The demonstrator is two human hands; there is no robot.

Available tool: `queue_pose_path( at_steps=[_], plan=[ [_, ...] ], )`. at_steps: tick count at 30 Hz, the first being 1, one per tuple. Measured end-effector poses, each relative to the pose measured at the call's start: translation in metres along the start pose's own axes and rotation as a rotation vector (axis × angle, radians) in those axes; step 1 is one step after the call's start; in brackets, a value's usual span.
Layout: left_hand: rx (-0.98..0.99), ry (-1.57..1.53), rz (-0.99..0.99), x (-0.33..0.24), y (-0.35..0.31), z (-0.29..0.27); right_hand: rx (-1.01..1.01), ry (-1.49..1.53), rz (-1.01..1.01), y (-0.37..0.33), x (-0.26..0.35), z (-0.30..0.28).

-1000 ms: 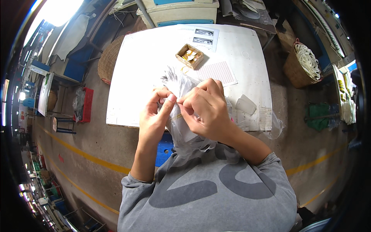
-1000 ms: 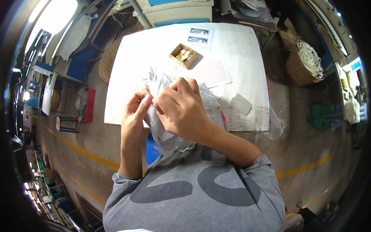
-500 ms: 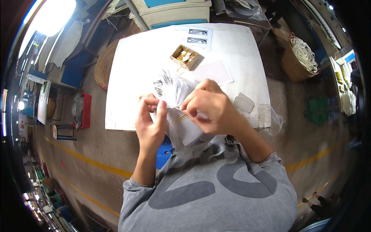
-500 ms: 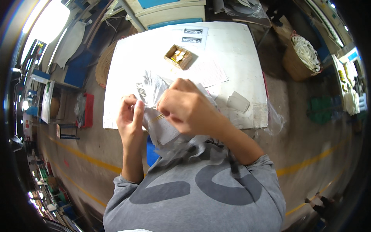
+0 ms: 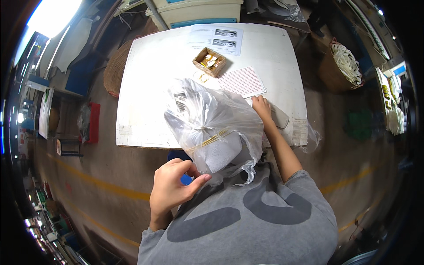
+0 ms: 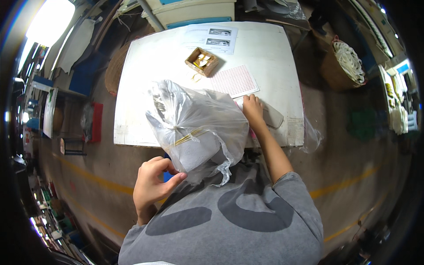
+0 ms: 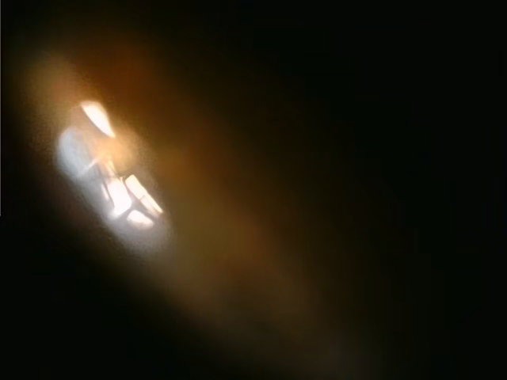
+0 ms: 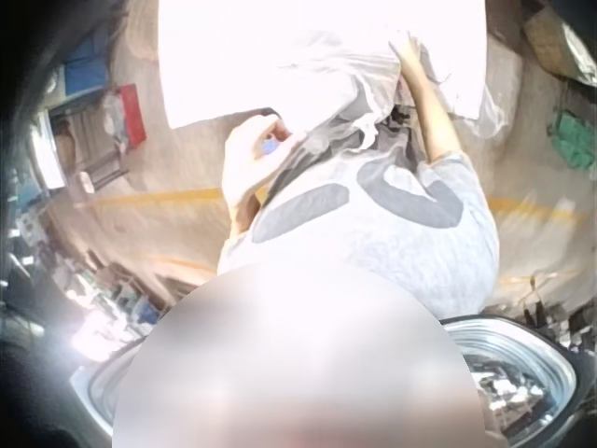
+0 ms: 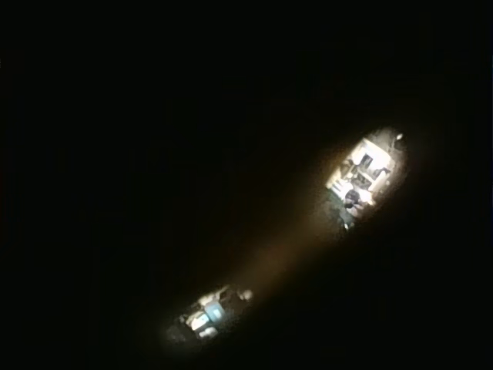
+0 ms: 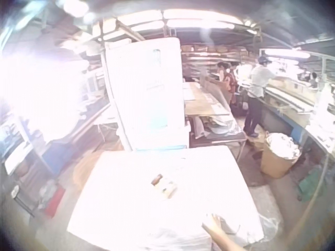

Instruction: The person places folded gray fabric items into a clear plastic bag, seals the bag, and secures it with a rubber band. The person then places the packaged bundle into a red basket.

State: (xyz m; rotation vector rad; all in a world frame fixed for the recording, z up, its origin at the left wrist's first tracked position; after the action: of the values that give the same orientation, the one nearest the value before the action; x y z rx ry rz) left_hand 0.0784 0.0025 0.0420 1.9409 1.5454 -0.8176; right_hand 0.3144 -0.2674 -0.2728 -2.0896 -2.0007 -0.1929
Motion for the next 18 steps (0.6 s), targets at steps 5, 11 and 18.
queue_pose_path(
  at_steps=[5,11,18],
  plan=[
    [0.002,-0.133,0.108,0.002,0.004,0.008,0.058,0.066,-0.034,0.010,0.011,0.008],
    [-0.167,-0.600,-0.012,0.024,0.000,0.030,0.193,0.542,-0.087,0.007,0.009,-0.042],
    [-0.458,-0.748,-0.170,0.039,0.016,0.037,-0.042,0.623,-0.086,0.025,-0.007,-0.040]
  ],
)
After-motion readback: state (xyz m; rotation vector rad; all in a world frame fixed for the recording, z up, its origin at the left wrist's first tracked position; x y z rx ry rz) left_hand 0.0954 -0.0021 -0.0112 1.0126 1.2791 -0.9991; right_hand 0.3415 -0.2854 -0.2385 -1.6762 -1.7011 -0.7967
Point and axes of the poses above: each hand's wrist, its own y-axis towards the middle knuckle, its own z-axis out of the palm, x = y × z, the point moved 7 cm from there along y, towards the middle knuckle, and after that the axes turned 11 degrees about z, right-handed, at the moved point
